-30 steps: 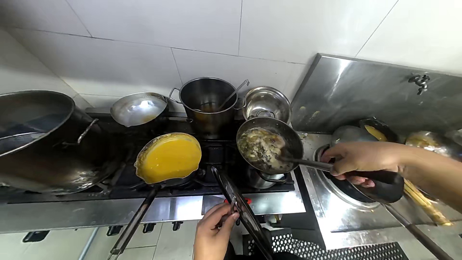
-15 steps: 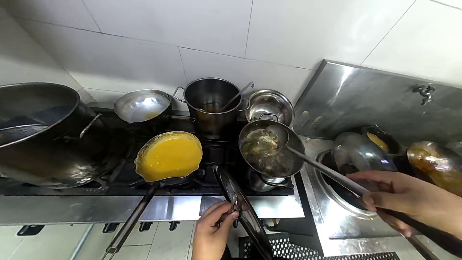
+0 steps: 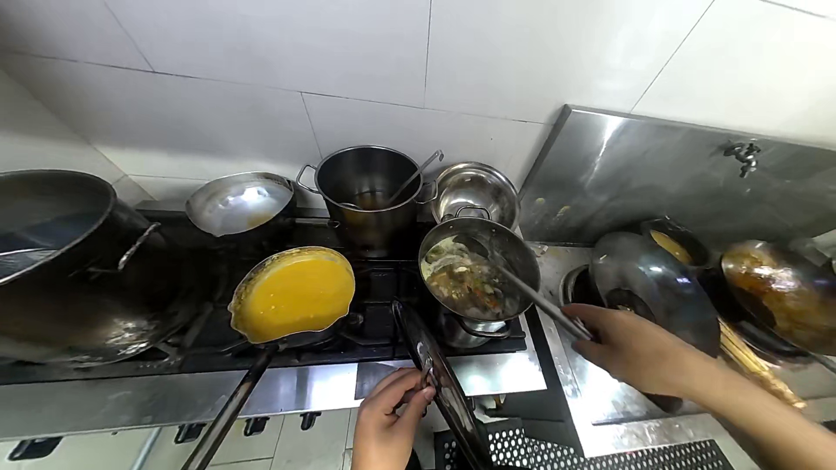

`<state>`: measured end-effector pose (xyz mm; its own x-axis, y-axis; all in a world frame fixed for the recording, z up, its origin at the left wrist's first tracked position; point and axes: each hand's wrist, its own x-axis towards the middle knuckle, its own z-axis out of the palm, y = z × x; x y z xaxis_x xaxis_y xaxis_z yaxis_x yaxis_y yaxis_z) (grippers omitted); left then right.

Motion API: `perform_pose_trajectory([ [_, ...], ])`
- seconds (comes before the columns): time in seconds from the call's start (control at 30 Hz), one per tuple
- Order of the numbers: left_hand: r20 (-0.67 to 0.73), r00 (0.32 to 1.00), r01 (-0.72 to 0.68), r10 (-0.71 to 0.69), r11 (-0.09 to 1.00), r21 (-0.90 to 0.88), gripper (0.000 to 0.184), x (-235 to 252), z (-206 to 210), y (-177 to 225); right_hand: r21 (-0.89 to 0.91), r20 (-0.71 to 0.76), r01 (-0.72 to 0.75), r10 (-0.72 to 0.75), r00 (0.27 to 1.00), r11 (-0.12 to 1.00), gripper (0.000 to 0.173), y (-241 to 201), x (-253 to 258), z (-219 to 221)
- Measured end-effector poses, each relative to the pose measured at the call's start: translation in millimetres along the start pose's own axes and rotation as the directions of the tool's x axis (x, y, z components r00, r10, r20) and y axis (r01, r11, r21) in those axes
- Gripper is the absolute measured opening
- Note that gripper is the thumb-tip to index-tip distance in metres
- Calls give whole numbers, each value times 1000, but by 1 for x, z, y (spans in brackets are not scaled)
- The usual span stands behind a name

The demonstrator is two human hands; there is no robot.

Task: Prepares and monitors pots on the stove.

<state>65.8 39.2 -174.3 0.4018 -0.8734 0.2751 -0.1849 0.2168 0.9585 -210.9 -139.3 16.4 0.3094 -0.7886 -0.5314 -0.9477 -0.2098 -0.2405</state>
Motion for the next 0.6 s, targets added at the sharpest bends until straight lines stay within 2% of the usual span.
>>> perform_pose_trajectory([
  [0.07,-4,1000,1,-1,1000,7,12,0,1,1,132,110,-6,-9,994,991,44,-6,11,2],
  [0.13,-7,1000,9,-9,1000,12,12,-1,2,2,338,206,-35,-37,978,941,46,-9,17,1],
  [0.2,-10,1000,18,-18,1000,10,13,-3,2,3,577,254,-64,-105,961,815,44,-2,18,-2],
  [0.27,-24,999,24,-23,1000,14,12,-5,1,1,762,264,-83,-192,945,642,39,15,15,-5],
  [0.33,-44,999,24,-23,1000,18,12,-8,-1,-2,860,293,-140,-250,923,491,40,32,6,-9],
  [0.4,-57,998,25,-24,1000,18,12,-10,-3,-5,897,294,-167,-270,917,409,43,44,-9,-12],
  [0.47,-66,997,30,-29,999,18,11,-11,-5,-6,904,261,-137,-268,927,406,47,52,-23,-13],
  [0.6,-77,996,35,-34,999,20,11,-11,-5,-5,865,134,4,-240,961,501,49,65,-39,-14],
])
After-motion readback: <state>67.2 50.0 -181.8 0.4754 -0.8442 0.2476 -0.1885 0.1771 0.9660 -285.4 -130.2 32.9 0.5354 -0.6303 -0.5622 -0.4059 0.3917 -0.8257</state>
